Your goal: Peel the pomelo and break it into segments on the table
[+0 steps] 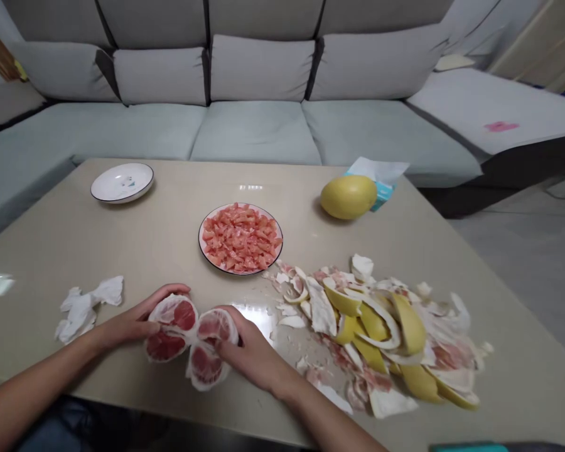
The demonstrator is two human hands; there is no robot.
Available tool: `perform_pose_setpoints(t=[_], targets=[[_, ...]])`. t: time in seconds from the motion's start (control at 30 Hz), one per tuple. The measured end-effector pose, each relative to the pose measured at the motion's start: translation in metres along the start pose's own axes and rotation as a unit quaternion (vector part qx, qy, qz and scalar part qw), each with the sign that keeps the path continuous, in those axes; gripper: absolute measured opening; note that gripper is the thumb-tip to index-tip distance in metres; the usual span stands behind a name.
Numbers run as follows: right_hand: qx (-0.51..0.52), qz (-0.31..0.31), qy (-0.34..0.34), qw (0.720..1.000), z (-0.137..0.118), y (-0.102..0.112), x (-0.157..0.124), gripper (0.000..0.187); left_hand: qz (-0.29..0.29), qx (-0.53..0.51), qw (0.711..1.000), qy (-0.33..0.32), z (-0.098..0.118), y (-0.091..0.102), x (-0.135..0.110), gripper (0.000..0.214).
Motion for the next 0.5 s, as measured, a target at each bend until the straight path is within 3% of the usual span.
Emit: perform_pose_setpoints(t=[0.2,0.37,0.5], targets=[[0.029,-0.006,-0.009,1.0,0.004,-0.003,-0.001,0.033,0.028,0.015,0.999,0.023,0.003,-0.004,0.0,0.063],[0.004,0.058,-0.007,0.998,-0.012,-0.014,-0.01,0.03,0.044,0.082,0.996,0.012,0.019,-0.007,-0.012,0.056],[0.054,0.099,-0.023,0.993,-0.023,-0.032,-0.019,0.028,0.059,0.084,0.995,-0.002,0.025,-0.002,-0.029,0.06]])
Point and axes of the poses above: each hand's wrist, its own x-axis towards the middle knuckle, its own y-axis out of the back of the hand, z = x × y, the point moved 8 cm from there along x, towards the middle knuckle, and after that the axes turned 3 degrees about -y, right-handed, at the moved point
